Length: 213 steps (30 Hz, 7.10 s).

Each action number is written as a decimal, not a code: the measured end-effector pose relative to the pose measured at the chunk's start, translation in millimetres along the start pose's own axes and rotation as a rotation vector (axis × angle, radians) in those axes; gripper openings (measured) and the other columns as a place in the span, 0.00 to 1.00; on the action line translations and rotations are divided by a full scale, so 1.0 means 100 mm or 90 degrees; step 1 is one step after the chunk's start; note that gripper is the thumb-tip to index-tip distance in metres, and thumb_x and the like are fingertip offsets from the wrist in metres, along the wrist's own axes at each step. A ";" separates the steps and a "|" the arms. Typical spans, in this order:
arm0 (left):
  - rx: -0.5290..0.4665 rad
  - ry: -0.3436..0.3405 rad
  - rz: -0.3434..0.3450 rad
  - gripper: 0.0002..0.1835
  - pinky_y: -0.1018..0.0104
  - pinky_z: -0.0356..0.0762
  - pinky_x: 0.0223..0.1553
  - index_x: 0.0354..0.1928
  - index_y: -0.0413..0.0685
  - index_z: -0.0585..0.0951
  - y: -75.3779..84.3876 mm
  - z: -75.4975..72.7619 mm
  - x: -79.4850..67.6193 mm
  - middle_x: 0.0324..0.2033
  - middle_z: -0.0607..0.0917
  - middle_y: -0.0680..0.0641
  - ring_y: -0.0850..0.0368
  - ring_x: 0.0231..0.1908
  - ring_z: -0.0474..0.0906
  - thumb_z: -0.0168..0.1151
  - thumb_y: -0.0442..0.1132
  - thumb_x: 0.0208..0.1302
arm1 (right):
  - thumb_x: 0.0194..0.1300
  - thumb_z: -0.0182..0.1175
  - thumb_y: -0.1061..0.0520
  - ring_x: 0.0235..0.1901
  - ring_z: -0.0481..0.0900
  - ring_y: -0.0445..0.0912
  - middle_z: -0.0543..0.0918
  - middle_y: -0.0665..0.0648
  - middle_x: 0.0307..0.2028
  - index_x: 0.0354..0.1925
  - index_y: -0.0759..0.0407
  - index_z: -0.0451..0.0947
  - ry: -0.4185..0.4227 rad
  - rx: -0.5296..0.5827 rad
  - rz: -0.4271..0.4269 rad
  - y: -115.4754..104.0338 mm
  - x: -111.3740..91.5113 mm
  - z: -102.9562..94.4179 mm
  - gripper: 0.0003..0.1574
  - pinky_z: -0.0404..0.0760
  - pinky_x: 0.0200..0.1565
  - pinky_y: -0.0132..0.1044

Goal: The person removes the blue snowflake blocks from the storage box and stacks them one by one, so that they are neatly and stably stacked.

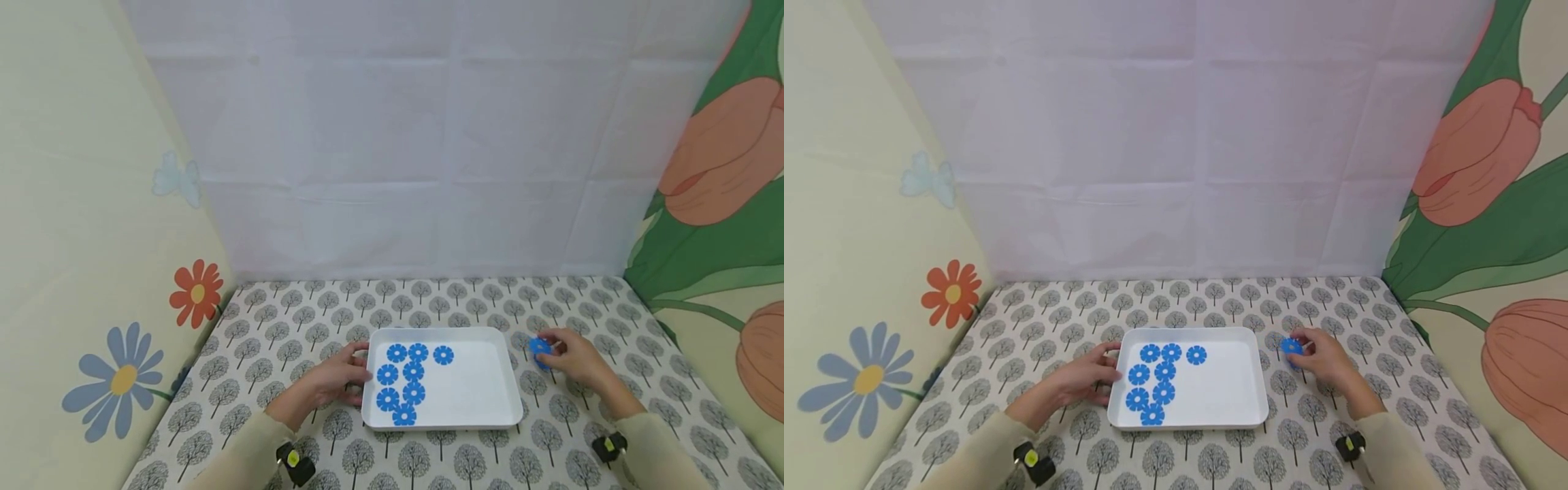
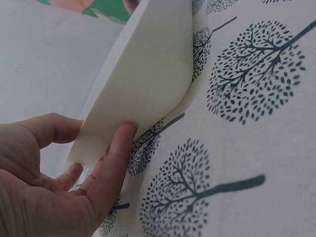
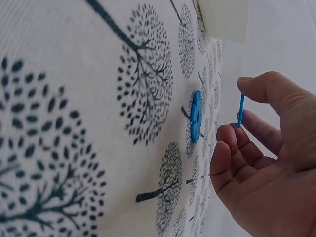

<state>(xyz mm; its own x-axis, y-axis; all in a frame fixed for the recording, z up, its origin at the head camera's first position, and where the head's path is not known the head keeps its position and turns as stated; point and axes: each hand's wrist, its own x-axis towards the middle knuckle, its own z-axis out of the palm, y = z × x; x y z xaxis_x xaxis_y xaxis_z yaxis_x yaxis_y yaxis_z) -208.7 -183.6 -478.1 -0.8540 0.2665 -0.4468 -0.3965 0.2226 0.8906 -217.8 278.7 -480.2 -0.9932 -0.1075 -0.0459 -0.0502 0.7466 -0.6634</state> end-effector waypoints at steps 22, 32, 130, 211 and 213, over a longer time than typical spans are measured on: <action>-0.004 -0.001 0.006 0.41 0.51 0.87 0.37 0.77 0.48 0.56 -0.01 0.01 -0.01 0.55 0.71 0.34 0.43 0.46 0.80 0.61 0.28 0.65 | 0.60 0.71 0.59 0.40 0.76 0.50 0.81 0.62 0.46 0.60 0.69 0.76 -0.054 -0.035 0.025 0.12 0.04 -0.01 0.32 0.77 0.40 0.42; -0.014 -0.005 0.001 0.42 0.50 0.87 0.38 0.77 0.47 0.54 -0.01 0.01 -0.01 0.55 0.73 0.34 0.43 0.46 0.80 0.61 0.27 0.65 | 0.61 0.71 0.60 0.37 0.74 0.48 0.80 0.57 0.40 0.57 0.69 0.78 -0.062 -0.040 0.002 0.14 0.03 0.00 0.28 0.75 0.38 0.40; -0.016 0.006 -0.001 0.41 0.51 0.87 0.38 0.76 0.48 0.56 0.00 0.02 0.00 0.55 0.71 0.34 0.43 0.47 0.79 0.62 0.27 0.64 | 0.53 0.76 0.59 0.40 0.78 0.44 0.81 0.55 0.45 0.58 0.58 0.79 -0.113 -0.007 -0.121 -1.11 0.37 1.02 0.33 0.83 0.44 0.39; -0.004 0.001 0.013 0.41 0.52 0.86 0.38 0.77 0.46 0.55 -0.01 0.02 -0.03 0.54 0.71 0.34 0.43 0.46 0.79 0.61 0.28 0.65 | 0.55 0.74 0.54 0.34 0.74 0.43 0.79 0.53 0.41 0.51 0.59 0.83 0.017 -0.058 -0.102 -1.23 0.19 0.93 0.25 0.78 0.34 0.34; -0.005 -0.001 0.016 0.41 0.51 0.86 0.39 0.77 0.46 0.55 -0.02 0.02 -0.04 0.54 0.71 0.34 0.42 0.47 0.79 0.61 0.28 0.65 | 0.55 0.74 0.55 0.35 0.75 0.44 0.79 0.54 0.41 0.51 0.59 0.83 0.028 -0.055 -0.098 -1.21 0.18 0.88 0.24 0.77 0.33 0.34</action>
<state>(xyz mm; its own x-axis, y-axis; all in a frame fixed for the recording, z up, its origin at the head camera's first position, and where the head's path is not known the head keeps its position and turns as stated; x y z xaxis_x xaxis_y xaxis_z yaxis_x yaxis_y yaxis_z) -204.2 -183.3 -478.3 -0.8633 0.2739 -0.4240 -0.3774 0.2076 0.9025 -219.9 128.5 -466.9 -0.9765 -0.1980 0.0851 -0.2093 0.7769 -0.5939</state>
